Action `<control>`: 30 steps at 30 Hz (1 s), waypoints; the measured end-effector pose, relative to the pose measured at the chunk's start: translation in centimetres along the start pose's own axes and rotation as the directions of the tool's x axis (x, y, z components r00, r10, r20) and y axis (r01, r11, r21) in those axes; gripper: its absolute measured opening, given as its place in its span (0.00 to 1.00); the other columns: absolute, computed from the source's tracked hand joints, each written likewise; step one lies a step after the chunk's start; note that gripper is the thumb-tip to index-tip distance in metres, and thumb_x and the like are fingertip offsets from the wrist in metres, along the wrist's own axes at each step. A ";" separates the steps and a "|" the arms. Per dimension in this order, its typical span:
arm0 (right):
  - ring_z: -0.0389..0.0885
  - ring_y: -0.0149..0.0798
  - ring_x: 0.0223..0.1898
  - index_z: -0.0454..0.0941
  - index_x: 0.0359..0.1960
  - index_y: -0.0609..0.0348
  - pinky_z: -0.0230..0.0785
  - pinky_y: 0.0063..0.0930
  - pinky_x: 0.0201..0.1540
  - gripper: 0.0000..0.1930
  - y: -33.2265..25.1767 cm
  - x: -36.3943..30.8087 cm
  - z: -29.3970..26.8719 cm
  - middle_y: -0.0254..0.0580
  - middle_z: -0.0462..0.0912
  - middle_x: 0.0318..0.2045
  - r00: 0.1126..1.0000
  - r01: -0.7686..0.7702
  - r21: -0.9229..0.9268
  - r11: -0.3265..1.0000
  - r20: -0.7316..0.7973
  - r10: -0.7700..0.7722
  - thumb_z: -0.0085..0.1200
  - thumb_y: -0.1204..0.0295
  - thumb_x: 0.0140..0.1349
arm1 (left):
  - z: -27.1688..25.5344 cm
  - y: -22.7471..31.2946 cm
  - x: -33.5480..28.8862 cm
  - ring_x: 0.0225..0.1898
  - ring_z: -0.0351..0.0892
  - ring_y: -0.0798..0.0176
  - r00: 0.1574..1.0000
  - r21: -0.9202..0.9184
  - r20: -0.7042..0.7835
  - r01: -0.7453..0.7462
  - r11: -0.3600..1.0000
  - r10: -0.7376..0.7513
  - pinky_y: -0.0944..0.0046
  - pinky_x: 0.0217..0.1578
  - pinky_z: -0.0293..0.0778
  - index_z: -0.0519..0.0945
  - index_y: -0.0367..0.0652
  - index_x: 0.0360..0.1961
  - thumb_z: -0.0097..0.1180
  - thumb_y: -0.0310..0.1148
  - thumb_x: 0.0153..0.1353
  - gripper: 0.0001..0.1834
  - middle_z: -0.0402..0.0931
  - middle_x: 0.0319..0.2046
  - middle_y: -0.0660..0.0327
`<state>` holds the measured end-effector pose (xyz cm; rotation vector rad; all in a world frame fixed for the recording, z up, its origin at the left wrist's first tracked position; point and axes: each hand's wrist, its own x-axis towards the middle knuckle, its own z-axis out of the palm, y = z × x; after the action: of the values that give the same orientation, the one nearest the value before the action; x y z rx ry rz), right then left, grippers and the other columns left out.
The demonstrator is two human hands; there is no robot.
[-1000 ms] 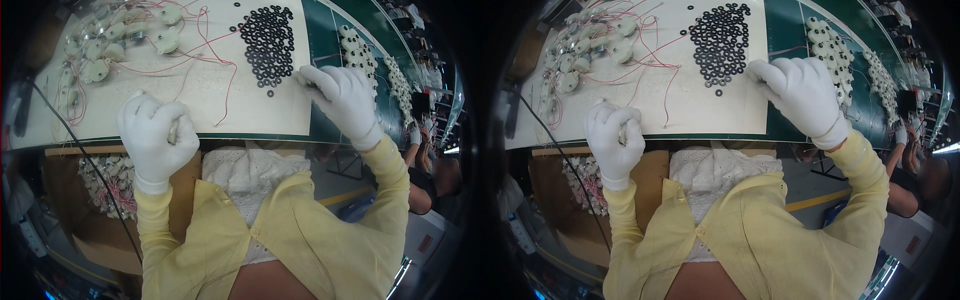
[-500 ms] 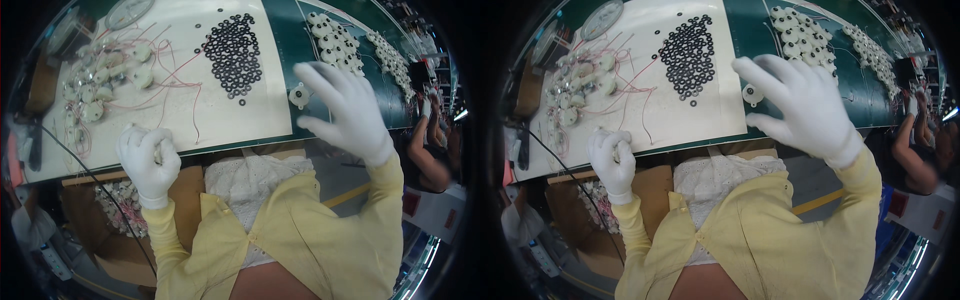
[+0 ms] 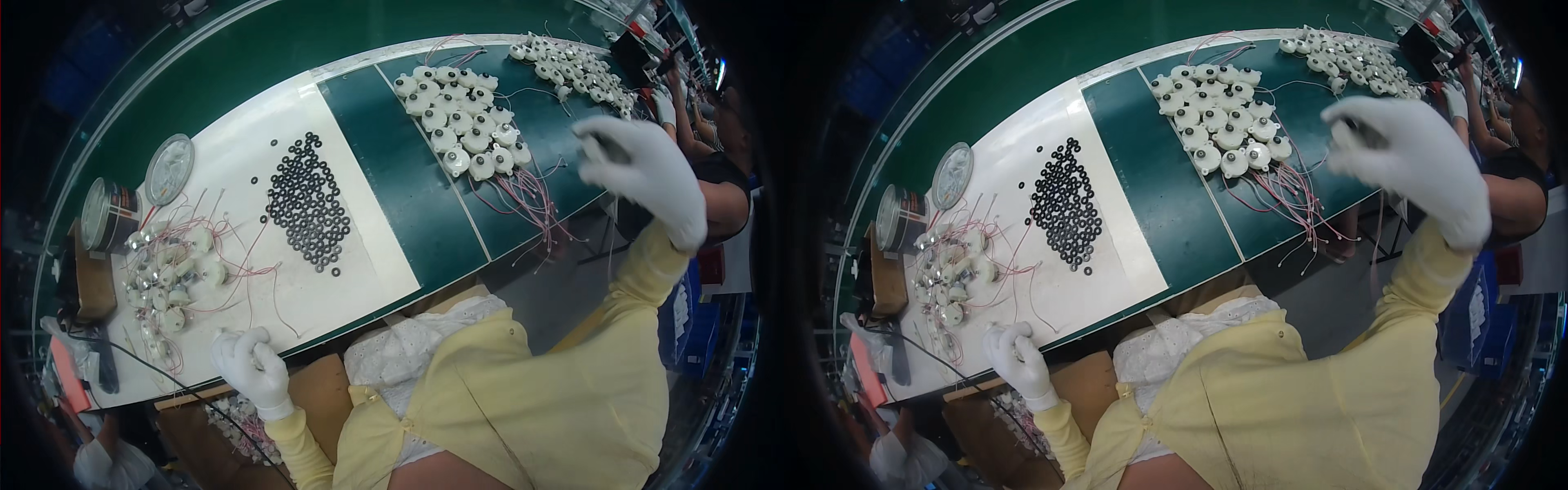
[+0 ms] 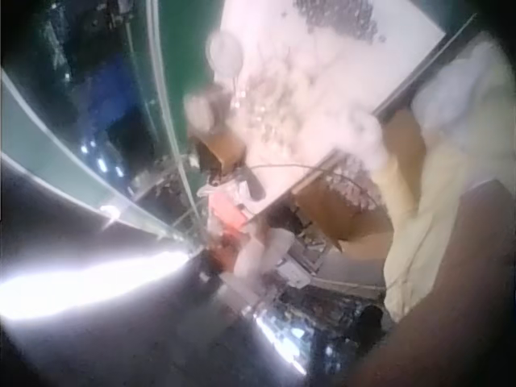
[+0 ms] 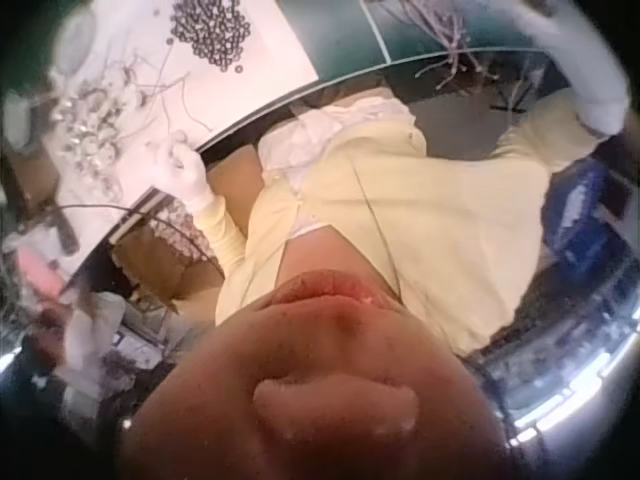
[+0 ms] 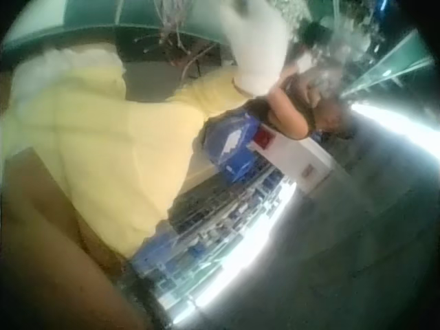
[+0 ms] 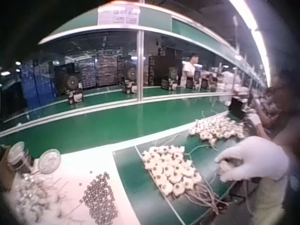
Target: The person assembles small white electrical components by inserting black washers into their centers and applying a substance with a brush. They handle the components one at a time, placing them on a green workbench alongside a pile of washers and other parts.
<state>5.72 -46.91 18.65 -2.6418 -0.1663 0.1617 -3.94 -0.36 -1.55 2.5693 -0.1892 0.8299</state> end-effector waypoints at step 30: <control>0.50 0.44 0.78 0.49 0.77 0.61 0.41 0.32 0.78 0.31 14.1 20.5 10.9 0.49 0.54 0.77 0.945 0.312 0.088 0.946 -0.131 -0.300 0.35 0.59 0.78 | 0.0 -0.1 0.8 0.32 0.71 0.52 0.997 0.054 -0.072 0.011 0.998 -0.007 0.49 0.51 0.70 0.79 0.50 0.27 0.58 0.27 0.42 0.08 0.68 0.24 0.62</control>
<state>25.65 -51.25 0.67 -2.4718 -0.5109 -0.0850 -3.25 -0.29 -1.10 2.5838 -0.1351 0.9345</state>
